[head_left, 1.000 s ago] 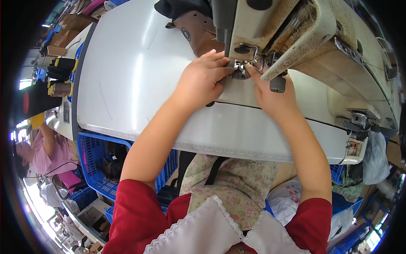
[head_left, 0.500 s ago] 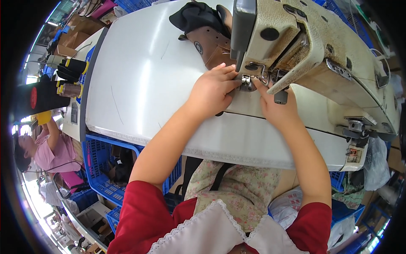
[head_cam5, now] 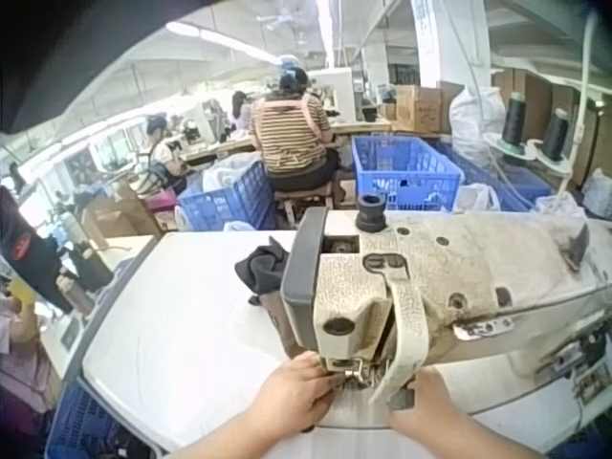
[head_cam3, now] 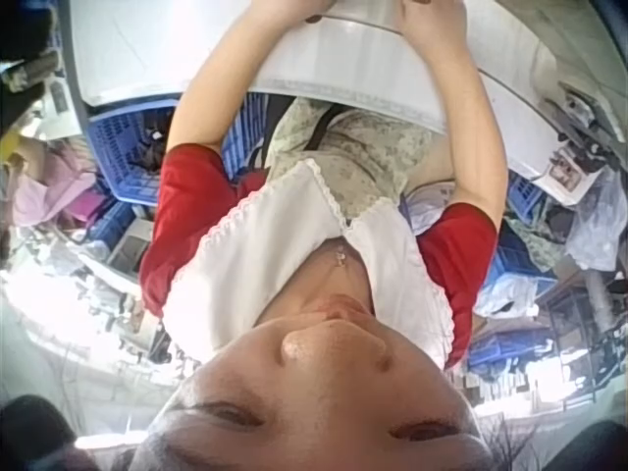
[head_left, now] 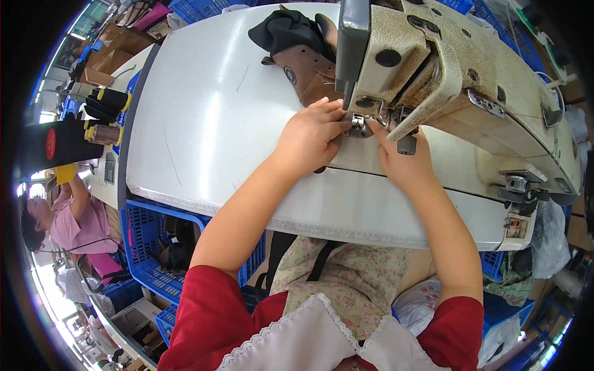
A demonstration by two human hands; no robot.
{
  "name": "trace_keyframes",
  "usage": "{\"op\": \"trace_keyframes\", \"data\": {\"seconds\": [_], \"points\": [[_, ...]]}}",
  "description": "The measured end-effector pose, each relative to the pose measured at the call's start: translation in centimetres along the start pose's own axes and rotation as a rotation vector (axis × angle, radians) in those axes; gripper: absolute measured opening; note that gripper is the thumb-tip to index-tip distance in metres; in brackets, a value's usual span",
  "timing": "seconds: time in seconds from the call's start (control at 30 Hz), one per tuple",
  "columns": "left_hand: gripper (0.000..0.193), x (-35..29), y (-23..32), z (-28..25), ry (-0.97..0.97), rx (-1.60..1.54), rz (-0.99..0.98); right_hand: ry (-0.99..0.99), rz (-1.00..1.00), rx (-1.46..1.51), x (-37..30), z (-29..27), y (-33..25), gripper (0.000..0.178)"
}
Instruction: Stitching leather components of a shoe upper using an industrial sewing machine and trimming thread with snips.
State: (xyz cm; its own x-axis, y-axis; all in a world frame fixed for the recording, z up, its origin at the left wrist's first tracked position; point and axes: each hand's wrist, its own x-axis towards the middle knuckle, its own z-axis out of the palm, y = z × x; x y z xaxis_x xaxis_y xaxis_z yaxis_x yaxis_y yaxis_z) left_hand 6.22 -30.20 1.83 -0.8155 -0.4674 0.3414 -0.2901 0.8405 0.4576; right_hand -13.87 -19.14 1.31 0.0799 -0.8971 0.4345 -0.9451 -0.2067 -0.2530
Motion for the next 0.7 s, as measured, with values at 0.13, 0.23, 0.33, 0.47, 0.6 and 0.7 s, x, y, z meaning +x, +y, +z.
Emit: {"op": "trace_keyframes", "data": {"seconds": [0.13, 0.23, 0.33, 0.47, 0.6, 0.7], "points": [[0.041, 0.1, -0.3, 0.0, 0.018, -0.006, 0.016, -0.024, 0.018, 0.015, 0.2, -0.2, -0.2, 0.049], [0.040, 0.2, 0.0, -0.1, 0.024, 0.003, 0.024, -0.025, 0.019, 0.016, 0.0, -0.3, 0.0, 0.050], [0.038, 0.2, 0.2, 0.0, 0.029, 0.024, 0.020, -0.016, 0.022, 0.043, 0.0, -0.1, 0.0, 0.051], [0.037, 0.1, -0.1, 0.4, 0.047, 0.024, 0.022, 0.071, -0.023, 0.094, 0.0, 0.1, 0.0, 0.052], [0.035, 0.4, 0.2, 0.1, 0.050, 0.029, 0.047, 0.039, -0.032, 0.074, 0.1, 0.2, 0.3, 0.051], [0.034, 0.7, 0.6, -0.3, 0.000, 0.022, 0.040, 0.040, -0.070, 0.002, 0.0, 0.5, 0.6, 0.009]]}}
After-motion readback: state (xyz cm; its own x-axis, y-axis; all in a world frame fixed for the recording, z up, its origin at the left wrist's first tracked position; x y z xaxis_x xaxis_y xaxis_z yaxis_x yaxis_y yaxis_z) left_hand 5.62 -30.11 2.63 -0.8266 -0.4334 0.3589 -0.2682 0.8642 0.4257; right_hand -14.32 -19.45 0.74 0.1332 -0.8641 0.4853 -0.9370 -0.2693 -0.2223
